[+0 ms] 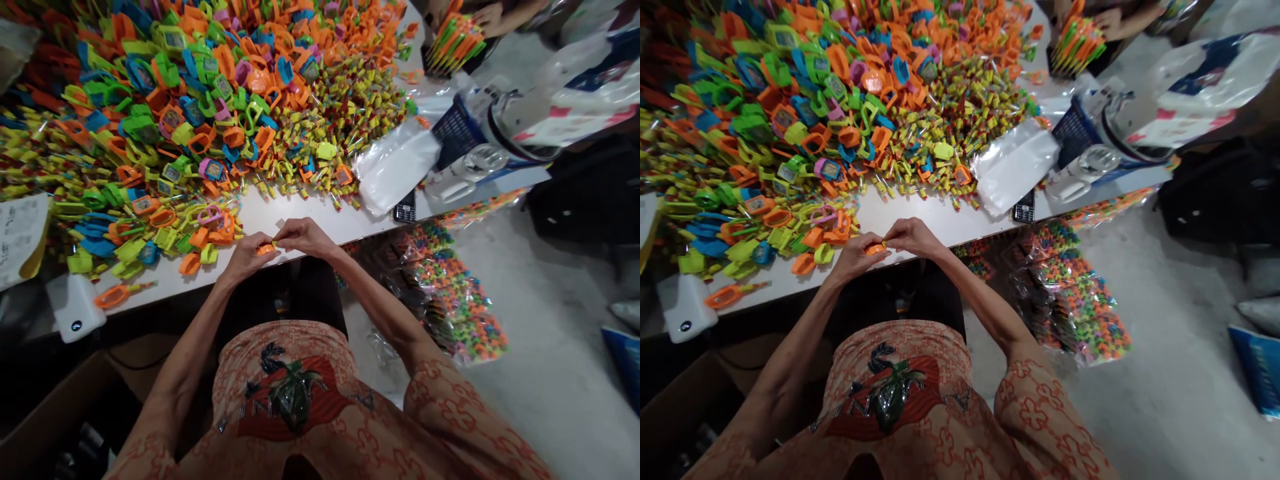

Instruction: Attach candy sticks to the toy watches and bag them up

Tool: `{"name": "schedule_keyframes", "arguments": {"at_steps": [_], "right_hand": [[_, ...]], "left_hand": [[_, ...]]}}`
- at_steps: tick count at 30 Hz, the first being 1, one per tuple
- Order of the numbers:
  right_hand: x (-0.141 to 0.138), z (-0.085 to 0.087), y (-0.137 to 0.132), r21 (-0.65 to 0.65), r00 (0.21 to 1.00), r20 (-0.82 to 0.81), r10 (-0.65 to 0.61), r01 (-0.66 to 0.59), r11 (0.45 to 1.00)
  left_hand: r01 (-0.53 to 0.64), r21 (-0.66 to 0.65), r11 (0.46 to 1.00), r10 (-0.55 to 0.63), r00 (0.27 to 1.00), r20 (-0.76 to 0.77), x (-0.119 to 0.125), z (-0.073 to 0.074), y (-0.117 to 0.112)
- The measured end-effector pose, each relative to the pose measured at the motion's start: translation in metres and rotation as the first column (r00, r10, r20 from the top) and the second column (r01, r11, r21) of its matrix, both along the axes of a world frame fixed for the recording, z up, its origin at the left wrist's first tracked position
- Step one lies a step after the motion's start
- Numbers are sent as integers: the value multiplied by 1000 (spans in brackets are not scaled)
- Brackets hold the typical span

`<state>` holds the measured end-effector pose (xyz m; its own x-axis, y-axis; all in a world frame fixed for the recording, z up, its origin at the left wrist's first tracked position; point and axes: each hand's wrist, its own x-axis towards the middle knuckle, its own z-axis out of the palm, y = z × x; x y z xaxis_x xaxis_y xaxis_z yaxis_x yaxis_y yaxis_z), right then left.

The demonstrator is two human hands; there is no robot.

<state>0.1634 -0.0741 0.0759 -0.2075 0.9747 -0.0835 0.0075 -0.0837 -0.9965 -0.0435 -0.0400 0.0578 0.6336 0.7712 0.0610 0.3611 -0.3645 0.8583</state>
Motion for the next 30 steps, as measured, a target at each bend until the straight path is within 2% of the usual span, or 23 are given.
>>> {"name": "schedule_keyframes", "arguments": {"at_steps": [2,4,6,7,9,10,11,12,14,16,17,19,21,23,26,28,30], "right_hand": [[1,0,2,-38,999,-14,46,-46,998],[3,0,5,-82,984,-22,175,-176,981],[3,-4,12,-139,952,-35,304,-306,942],[3,-7,18,-170,947,-34,319,-320,932],[0,-16,34,-190,976,43,214,-202,961],[-3,-20,45,-157,984,141,106,-83,984],[-6,-24,58,-91,961,276,-17,43,995],[-10,-27,71,-1,895,427,-129,144,990],[-19,-32,98,153,669,695,-262,219,964],[-30,-34,119,181,451,858,-246,183,966],[-35,-34,127,162,375,903,-210,156,974],[-42,-34,135,122,271,951,-149,113,986],[-44,-34,136,104,214,970,-118,76,992],[-41,-35,132,96,183,978,-103,48,994],[-34,-35,124,73,182,980,-80,48,996],[-28,-36,119,77,223,971,-91,69,995],[-22,-37,115,89,308,943,-122,119,989]], "left_hand": [[19,-5,1000,-19,1000,-7,-3,2,0],[67,-15,998,-67,997,-38,-7,4,1],[135,-16,991,-136,983,-122,-15,8,5],[142,10,990,-138,972,-192,-20,11,8],[76,153,985,-19,938,-346,-30,18,19],[22,257,966,85,913,-398,-35,22,26],[-36,361,932,197,886,-420,-39,26,34],[-89,446,891,295,859,-418,-41,29,44],[-167,536,828,421,816,-397,-43,33,70],[-211,540,815,479,769,-424,-40,34,100],[-210,520,828,481,743,-466,-37,34,116],[-161,479,863,446,689,-571,-31,31,144],[-55,477,877,393,653,-648,-26,27,166],[93,514,852,343,643,-684,-23,23,178],[283,566,774,294,632,-717,-21,17,188],[342,589,732,290,627,-723,-22,13,191],[346,602,720,284,644,-710,-24,11,194]]}}
